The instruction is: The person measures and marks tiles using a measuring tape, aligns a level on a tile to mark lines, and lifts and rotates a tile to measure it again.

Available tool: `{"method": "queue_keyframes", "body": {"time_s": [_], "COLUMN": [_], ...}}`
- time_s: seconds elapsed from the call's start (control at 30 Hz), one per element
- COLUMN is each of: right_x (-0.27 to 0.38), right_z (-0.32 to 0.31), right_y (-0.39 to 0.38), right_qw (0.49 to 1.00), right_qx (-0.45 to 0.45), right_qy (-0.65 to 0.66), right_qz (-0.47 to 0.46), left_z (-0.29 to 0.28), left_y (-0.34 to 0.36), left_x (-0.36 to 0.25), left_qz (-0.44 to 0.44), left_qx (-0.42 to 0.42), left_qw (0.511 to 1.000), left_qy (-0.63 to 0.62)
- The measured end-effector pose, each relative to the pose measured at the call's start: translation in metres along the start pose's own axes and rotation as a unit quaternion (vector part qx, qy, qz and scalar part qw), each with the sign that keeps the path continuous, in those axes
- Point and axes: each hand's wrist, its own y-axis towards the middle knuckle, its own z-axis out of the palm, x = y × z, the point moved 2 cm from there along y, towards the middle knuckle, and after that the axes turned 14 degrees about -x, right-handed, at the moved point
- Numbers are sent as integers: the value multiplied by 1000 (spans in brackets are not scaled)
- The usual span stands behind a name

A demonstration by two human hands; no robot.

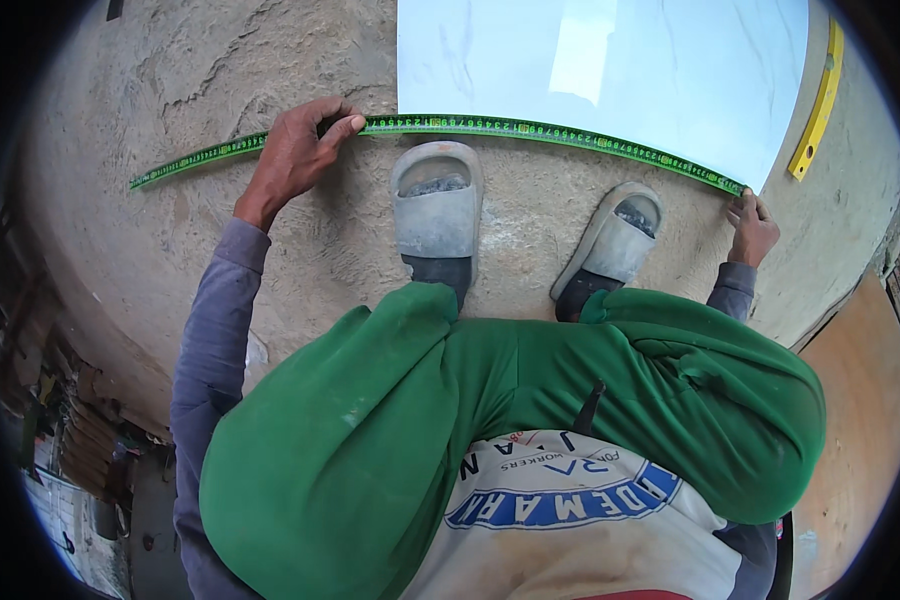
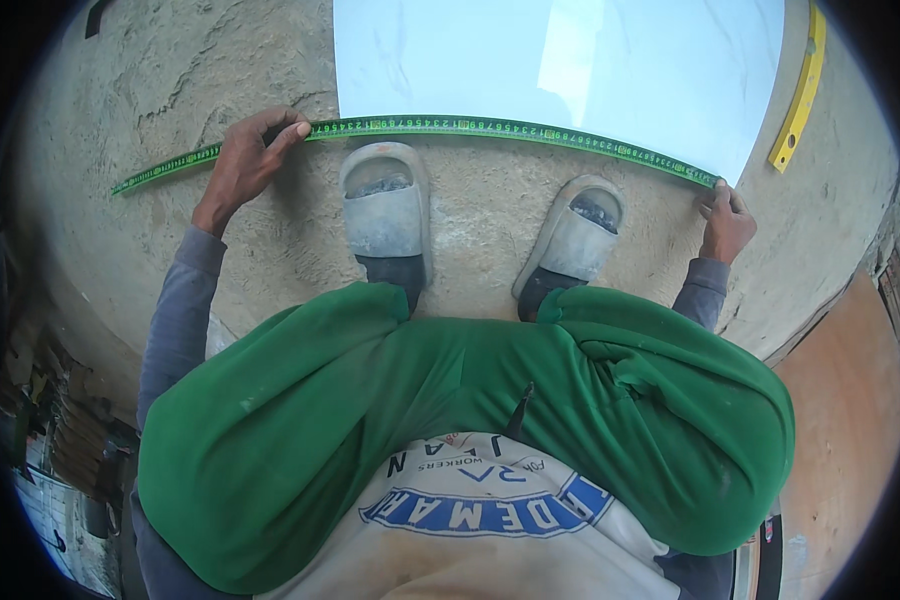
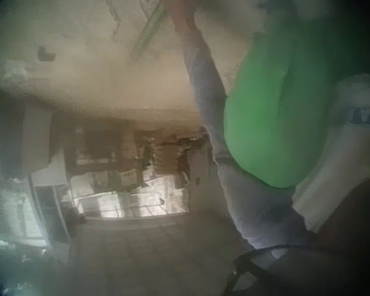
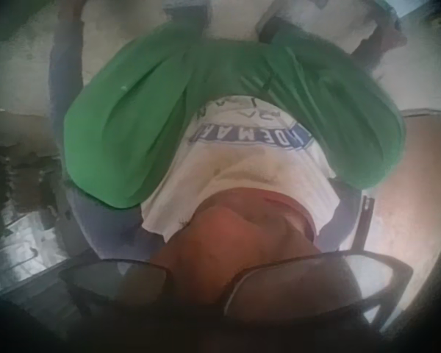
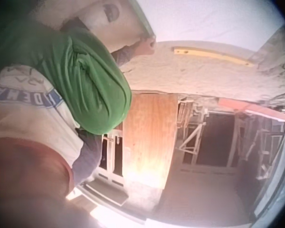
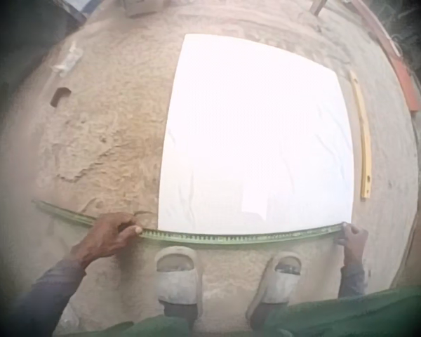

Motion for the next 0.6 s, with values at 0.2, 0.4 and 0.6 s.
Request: {"method": "queue_keyframes", "body": {"time_s": [0.2, 0.4, 0.6], "right_x": [-11, -16, -26], "right_z": [-13, -19, -22], "right_y": [25, 40, 49], "right_qw": [1000, 1000, 1000], "right_qx": [-20, -9, -7], "right_qy": [-12, -11, -19], "right_qz": [-7, -9, -2], "left_z": [17, 24, 20], "left_y": [4, 5, 10], "left_x": [-14, -20, -21], "left_qz": [49, 49, 57], "left_qx": [7, 20, 51], "left_qw": [998, 997, 996], "left_qy": [-45, -58, -36]}}
